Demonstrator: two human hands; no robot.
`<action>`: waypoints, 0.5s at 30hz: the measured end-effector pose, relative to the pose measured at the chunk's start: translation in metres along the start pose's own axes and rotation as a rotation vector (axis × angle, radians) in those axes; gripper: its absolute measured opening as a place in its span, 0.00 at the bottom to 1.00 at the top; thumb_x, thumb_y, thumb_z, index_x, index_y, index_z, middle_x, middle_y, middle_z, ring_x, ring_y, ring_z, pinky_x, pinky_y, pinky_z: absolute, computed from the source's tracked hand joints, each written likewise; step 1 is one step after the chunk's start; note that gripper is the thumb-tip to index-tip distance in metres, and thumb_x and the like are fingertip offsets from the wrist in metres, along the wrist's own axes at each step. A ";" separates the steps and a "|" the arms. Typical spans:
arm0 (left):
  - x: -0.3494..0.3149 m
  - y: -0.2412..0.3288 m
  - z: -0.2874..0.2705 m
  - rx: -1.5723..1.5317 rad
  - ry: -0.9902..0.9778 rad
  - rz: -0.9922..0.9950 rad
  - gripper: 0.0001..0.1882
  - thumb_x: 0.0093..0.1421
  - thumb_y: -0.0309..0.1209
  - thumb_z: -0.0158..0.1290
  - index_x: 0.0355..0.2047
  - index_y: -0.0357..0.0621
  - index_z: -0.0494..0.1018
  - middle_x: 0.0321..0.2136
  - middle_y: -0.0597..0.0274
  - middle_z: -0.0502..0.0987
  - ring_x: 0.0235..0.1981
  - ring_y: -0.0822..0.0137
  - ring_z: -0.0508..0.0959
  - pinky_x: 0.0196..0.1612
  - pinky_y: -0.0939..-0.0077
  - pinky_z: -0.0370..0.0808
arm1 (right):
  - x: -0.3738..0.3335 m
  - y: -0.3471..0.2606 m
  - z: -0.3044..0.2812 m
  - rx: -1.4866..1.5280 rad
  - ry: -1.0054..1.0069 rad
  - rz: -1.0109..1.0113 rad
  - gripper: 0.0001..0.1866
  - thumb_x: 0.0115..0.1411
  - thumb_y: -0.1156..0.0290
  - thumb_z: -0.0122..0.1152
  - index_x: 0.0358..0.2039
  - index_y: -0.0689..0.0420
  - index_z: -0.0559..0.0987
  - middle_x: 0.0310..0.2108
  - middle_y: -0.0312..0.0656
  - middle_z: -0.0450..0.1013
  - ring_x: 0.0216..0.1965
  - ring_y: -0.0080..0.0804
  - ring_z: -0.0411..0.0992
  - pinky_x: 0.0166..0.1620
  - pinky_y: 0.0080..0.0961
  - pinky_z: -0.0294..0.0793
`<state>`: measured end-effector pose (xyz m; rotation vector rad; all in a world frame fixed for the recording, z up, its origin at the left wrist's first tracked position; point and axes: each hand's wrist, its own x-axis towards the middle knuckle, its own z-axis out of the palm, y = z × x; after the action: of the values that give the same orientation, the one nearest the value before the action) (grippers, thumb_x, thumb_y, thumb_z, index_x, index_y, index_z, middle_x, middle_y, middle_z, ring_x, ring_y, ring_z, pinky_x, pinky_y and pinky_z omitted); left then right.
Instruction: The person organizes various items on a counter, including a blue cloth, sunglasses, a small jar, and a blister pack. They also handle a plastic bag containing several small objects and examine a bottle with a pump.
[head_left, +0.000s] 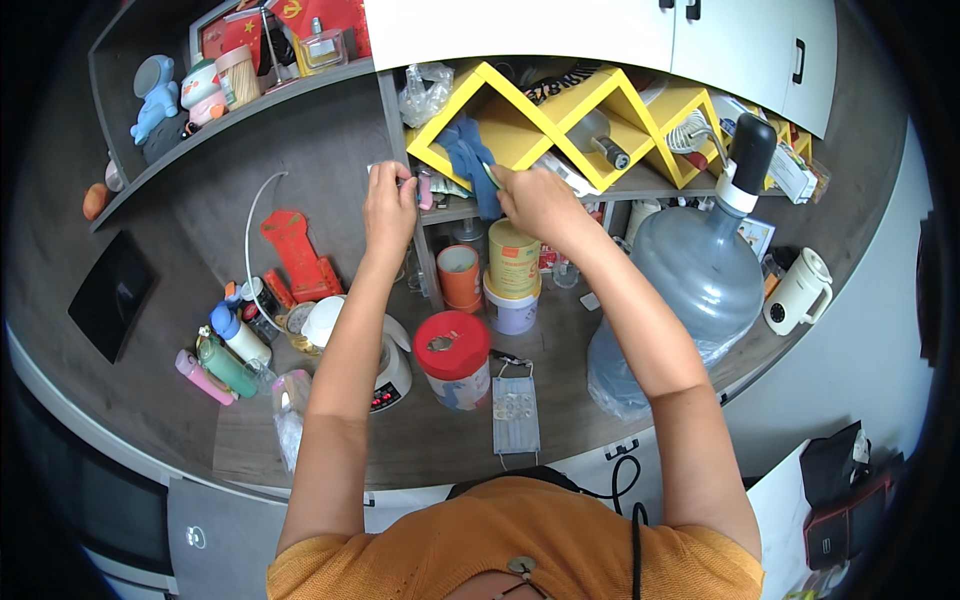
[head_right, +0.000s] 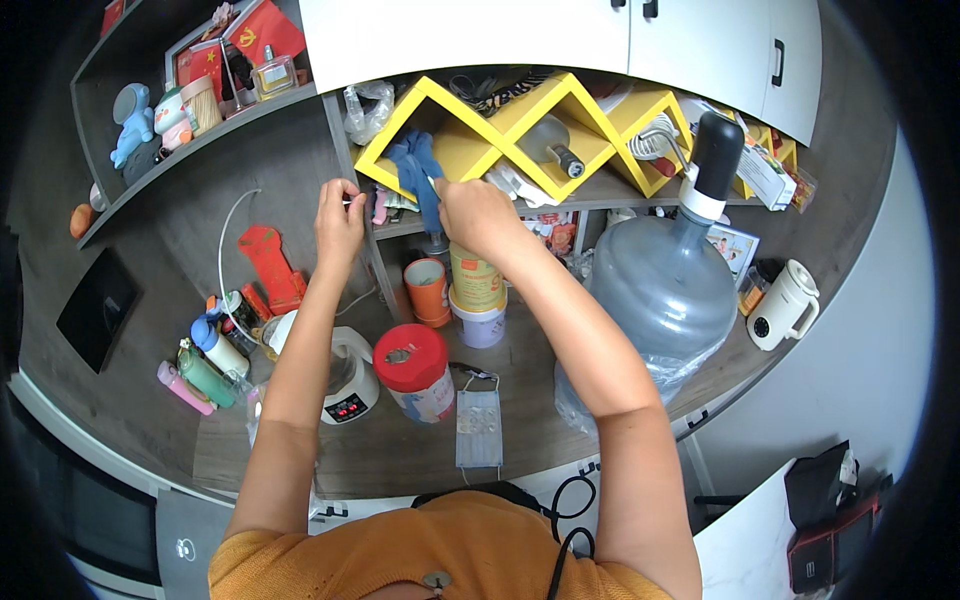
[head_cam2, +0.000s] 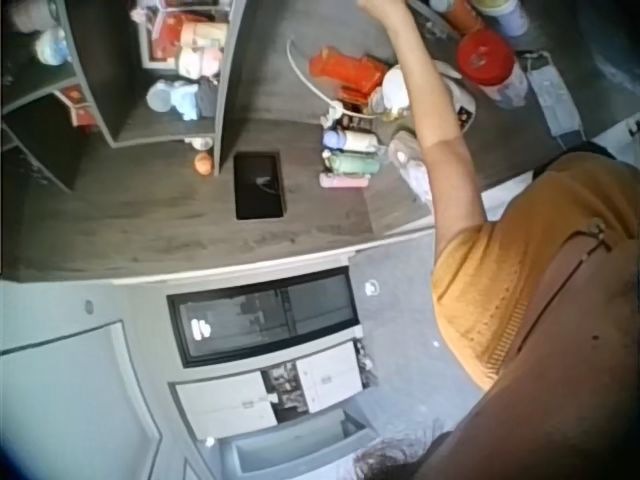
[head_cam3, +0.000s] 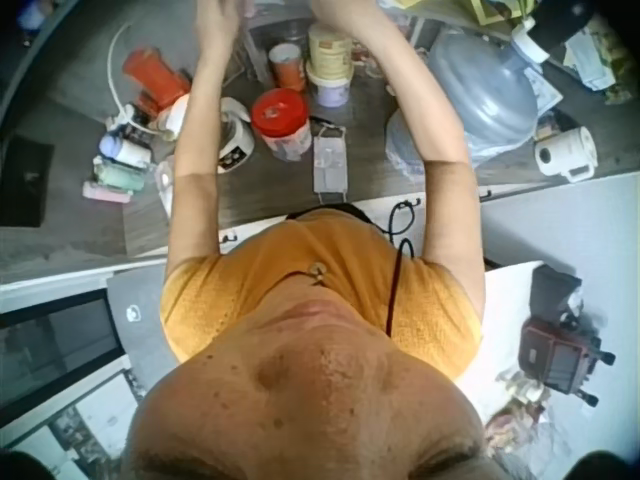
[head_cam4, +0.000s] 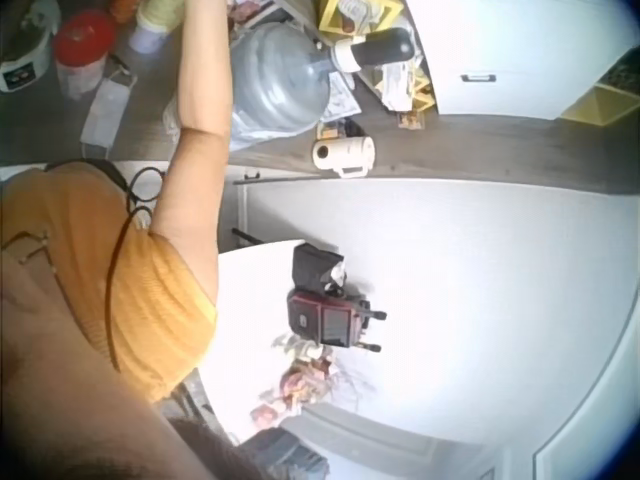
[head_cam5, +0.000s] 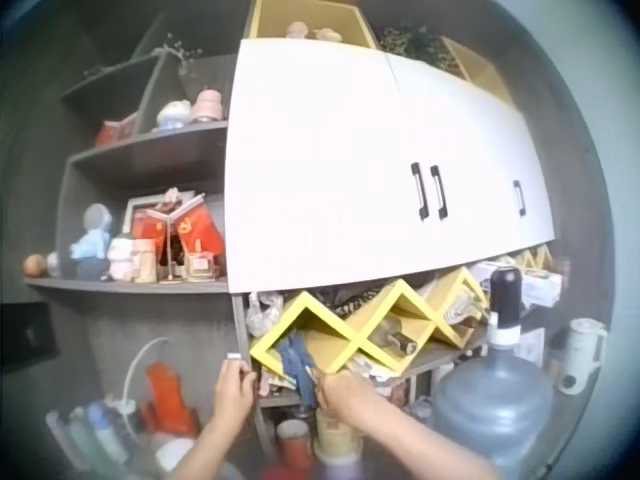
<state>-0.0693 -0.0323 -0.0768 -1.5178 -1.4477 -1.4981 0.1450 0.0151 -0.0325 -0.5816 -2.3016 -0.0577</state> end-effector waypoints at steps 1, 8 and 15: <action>0.000 -0.001 -0.001 -0.001 -0.013 -0.017 0.08 0.53 0.23 0.52 0.32 0.41 0.64 0.31 0.52 0.68 0.33 0.48 0.71 0.34 0.59 0.69 | -0.008 -0.006 -0.005 -0.153 -0.090 0.057 0.12 0.52 0.72 0.54 0.35 0.64 0.76 0.24 0.55 0.74 0.30 0.50 0.75 0.35 0.39 0.75; -0.007 0.001 -0.008 0.007 -0.052 -0.071 0.09 0.54 0.23 0.52 0.33 0.42 0.64 0.33 0.53 0.70 0.34 0.49 0.73 0.35 0.60 0.70 | -0.010 -0.035 -0.013 -0.532 -0.212 0.000 0.09 0.48 0.74 0.56 0.32 0.62 0.75 0.22 0.46 0.76 0.26 0.40 0.77 0.29 0.32 0.76; -0.006 0.005 -0.007 -0.011 -0.079 -0.101 0.09 0.54 0.23 0.52 0.33 0.43 0.64 0.33 0.54 0.70 0.35 0.50 0.74 0.35 0.61 0.70 | 0.035 -0.007 0.019 -0.533 -0.182 0.059 0.07 0.50 0.73 0.55 0.27 0.56 0.81 0.27 0.44 0.78 0.30 0.38 0.78 0.31 0.30 0.77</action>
<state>-0.0663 -0.0421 -0.0790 -1.5470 -1.5853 -1.5217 0.1078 0.0264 -0.0217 -0.9534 -2.4461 -0.6277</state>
